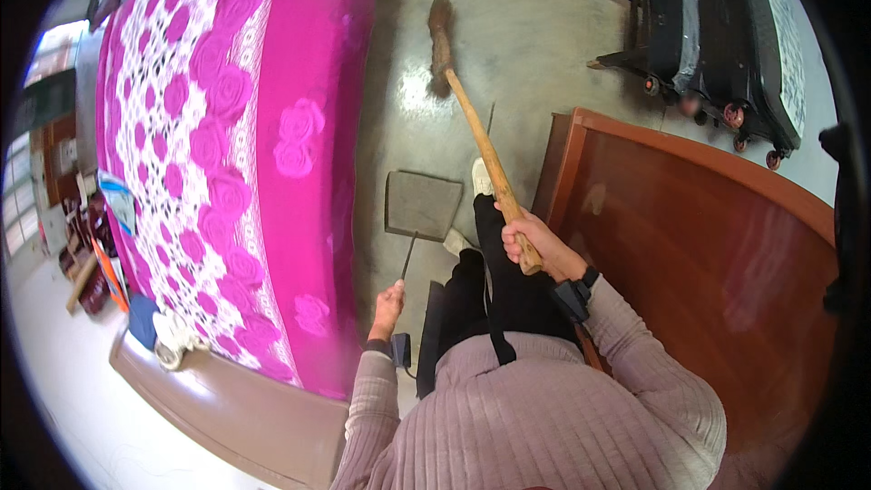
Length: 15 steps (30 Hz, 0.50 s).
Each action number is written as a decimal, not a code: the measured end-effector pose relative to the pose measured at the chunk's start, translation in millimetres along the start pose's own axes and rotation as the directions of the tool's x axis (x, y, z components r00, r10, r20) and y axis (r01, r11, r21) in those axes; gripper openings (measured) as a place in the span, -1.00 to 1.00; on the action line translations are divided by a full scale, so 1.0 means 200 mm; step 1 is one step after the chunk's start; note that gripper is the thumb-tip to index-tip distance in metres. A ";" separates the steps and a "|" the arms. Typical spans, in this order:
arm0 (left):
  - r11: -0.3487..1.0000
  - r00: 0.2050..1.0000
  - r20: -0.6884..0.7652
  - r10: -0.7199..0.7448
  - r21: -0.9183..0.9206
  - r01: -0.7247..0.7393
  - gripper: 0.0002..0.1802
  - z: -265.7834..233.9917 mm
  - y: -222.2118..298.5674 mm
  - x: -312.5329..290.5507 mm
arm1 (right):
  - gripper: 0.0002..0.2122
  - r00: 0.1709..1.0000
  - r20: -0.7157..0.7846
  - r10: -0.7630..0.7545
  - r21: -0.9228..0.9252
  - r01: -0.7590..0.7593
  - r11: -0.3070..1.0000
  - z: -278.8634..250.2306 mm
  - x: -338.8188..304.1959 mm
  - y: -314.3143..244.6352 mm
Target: The person sweeps a concrete floor with a broom and dustpan, moving from an outdoor corridor into a bedroom. They gather debris into the dustpan and continue sweeping around furniture and under a bed.
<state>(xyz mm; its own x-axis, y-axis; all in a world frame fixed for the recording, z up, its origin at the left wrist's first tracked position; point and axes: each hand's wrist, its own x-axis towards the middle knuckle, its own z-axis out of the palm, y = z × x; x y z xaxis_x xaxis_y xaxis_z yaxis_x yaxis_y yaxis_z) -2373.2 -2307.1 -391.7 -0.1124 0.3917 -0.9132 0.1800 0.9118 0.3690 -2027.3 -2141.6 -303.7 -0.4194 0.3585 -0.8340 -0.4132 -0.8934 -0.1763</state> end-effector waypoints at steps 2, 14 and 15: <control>0.998 1.000 0.006 -0.026 -0.051 0.026 -0.47 0.00 -0.14 -0.07 | -0.51 0.997 -0.021 0.073 -0.073 -0.074 0.995 0.05 -0.09 0.10; 0.965 0.984 -0.041 -0.175 -0.208 0.163 -0.46 -0.04 -0.91 -0.42 | -0.91 0.792 0.082 0.605 -0.757 -0.346 0.555 0.21 0.18 0.64; 0.958 0.978 -0.036 -0.207 -0.208 0.195 -0.46 -0.04 -0.95 -0.43 | -0.91 0.775 0.086 0.625 -0.768 -0.348 0.537 0.21 0.27 0.68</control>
<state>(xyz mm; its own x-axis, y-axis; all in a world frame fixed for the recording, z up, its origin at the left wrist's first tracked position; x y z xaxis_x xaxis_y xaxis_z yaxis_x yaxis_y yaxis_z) -2406.4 -2513.6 -382.5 -0.1824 0.1985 -0.9630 -0.0527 0.9760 0.2112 -2140.3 -2231.9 -349.7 -0.6531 -0.2576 -0.7121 0.5451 -0.8127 -0.2060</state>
